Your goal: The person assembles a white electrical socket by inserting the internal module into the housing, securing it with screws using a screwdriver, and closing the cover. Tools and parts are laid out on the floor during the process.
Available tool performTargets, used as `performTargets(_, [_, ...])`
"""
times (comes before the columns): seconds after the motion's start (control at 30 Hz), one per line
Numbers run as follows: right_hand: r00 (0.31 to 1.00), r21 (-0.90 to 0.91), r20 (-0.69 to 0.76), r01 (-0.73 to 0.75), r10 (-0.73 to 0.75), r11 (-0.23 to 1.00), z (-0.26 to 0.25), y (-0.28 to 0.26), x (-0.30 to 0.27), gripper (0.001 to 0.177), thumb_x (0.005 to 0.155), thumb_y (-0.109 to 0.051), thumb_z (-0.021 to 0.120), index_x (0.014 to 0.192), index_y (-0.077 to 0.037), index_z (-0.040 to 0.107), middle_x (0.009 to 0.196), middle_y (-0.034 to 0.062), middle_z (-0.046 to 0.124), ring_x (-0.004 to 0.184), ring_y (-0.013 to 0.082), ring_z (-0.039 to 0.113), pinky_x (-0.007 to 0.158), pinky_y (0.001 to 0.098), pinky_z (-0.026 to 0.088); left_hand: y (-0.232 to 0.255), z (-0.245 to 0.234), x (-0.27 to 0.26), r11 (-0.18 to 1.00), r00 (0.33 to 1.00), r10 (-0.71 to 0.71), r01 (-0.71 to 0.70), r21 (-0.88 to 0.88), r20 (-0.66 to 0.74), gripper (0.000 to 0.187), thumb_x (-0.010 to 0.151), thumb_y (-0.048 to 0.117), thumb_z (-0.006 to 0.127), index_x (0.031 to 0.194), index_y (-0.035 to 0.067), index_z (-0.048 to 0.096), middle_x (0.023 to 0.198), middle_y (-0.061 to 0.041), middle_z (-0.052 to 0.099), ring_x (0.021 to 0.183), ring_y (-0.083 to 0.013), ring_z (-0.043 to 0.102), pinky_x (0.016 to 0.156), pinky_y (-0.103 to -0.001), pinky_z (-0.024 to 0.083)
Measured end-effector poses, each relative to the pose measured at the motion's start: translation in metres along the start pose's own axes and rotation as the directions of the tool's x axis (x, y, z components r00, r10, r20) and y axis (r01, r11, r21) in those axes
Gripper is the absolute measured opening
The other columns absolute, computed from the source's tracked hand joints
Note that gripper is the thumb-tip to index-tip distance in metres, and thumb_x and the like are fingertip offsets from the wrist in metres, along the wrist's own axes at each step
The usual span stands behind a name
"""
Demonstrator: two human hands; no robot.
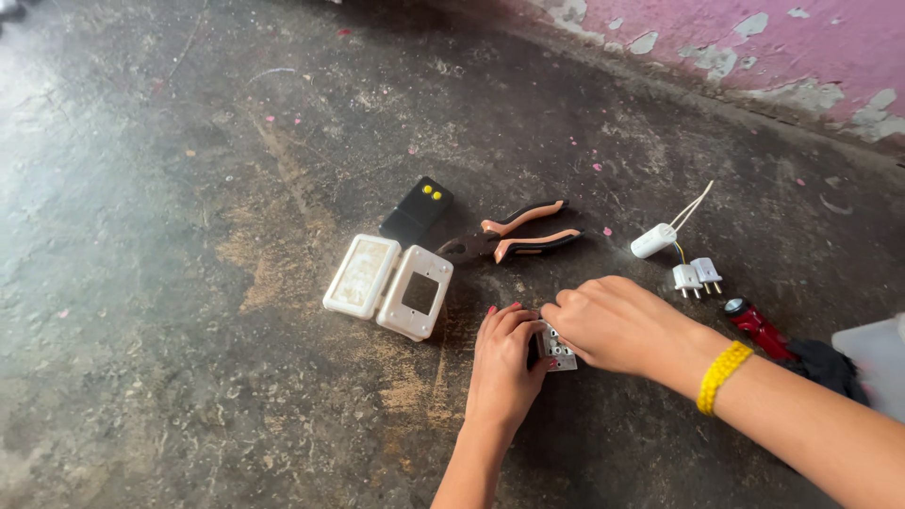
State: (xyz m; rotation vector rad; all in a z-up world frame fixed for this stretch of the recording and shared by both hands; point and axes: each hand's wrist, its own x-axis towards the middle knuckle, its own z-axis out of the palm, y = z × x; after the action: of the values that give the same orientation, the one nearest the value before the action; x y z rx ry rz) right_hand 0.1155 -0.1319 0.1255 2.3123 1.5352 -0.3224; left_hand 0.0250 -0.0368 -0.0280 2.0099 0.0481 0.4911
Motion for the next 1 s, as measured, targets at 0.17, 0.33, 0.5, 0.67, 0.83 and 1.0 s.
performTargets(0.17, [0.994, 0.130, 0.016, -0.108, 0.106, 0.986, -0.001, -0.003, -0.007, 0.017, 0.074, -0.003, 0.068, 0.091, -0.005, 0.064, 0.085, 0.0158, 0.071, 0.083, 0.0379, 0.071, 0.069, 0.0507, 0.055, -0.002, 0.001, -0.001, 1.000, 1.000, 0.003, -0.003, 0.004, -0.002, 0.047, 0.061, 0.000, 0.085, 0.106, 0.004, 0.071, 0.120, -0.011, 0.069, 0.128, -0.0341, 0.057, 0.119, -0.051, 0.035])
performTargets(0.33, [0.982, 0.162, -0.078, -0.156, 0.171, 0.974, 0.007, 0.001, -0.013, 0.003, 0.079, -0.002, 0.067, 0.081, -0.004, 0.066, 0.080, 0.0157, 0.071, 0.084, 0.0381, 0.070, 0.072, 0.0516, 0.054, 0.000, -0.007, 0.001, 0.998, 0.996, -0.027, 0.032, -0.052, 0.086, 0.070, 0.060, 0.003, 0.088, 0.125, 0.002, 0.060, 0.127, -0.020, 0.062, 0.129, -0.0403, 0.051, 0.112, -0.052, 0.036])
performTargets(0.5, [0.967, 0.117, -0.191, -0.149, 0.169, 0.982, 0.020, 0.003, -0.018, 0.007, 0.078, -0.010, 0.072, 0.074, -0.005, 0.069, 0.076, 0.0161, 0.071, 0.082, 0.0382, 0.070, 0.072, 0.0518, 0.054, 0.019, -0.044, -0.002, 0.998, 0.996, 0.017, -0.012, -0.063, 0.083, 0.073, 0.070, 0.006, 0.084, 0.137, 0.004, 0.055, 0.131, -0.021, 0.062, 0.126, -0.0390, 0.056, 0.106, -0.044, 0.046])
performTargets(0.67, [0.949, 0.080, -0.239, -0.192, 0.206, 0.978, 0.037, -0.003, -0.017, 0.004, 0.078, -0.009, 0.072, 0.076, -0.007, 0.070, 0.078, 0.0158, 0.071, 0.084, 0.0367, 0.071, 0.073, 0.0504, 0.055, 0.058, -0.102, 0.006, 1.000, 0.995, 0.026, -0.027, 0.004, 0.095, 0.057, 0.076, 0.010, 0.083, 0.128, 0.003, 0.061, 0.127, -0.020, 0.067, 0.120, -0.0371, 0.063, 0.099, -0.043, 0.051])
performTargets(0.83, [0.910, 0.160, -0.316, -0.227, 0.268, 0.961, 0.047, -0.001, -0.023, 0.003, 0.081, -0.009, 0.071, 0.080, -0.006, 0.069, 0.081, 0.0176, 0.071, 0.087, 0.0380, 0.071, 0.075, 0.0502, 0.056, 0.106, -0.142, 0.015, 1.000, 0.999, 0.009, -0.010, 0.023, 0.048, 0.050, 0.076, 0.014, 0.082, 0.122, 0.004, 0.066, 0.115, -0.016, 0.074, 0.107, -0.0334, 0.070, 0.090, -0.041, 0.055])
performTargets(1.0, [0.917, 0.299, -0.263, -0.217, 0.299, 0.929, 0.046, 0.004, -0.032, 0.009, 0.083, -0.012, 0.072, 0.084, -0.004, 0.068, 0.085, 0.0176, 0.071, 0.091, 0.0392, 0.069, 0.077, 0.0518, 0.054, 0.123, -0.159, 0.017, 0.989, 0.975, -0.142, 0.134, 0.062, 0.172, 0.047, 0.077, 0.020, 0.082, 0.120, 0.006, 0.069, 0.110, -0.012, 0.077, 0.102, -0.0267, 0.075, 0.088, -0.039, 0.058])
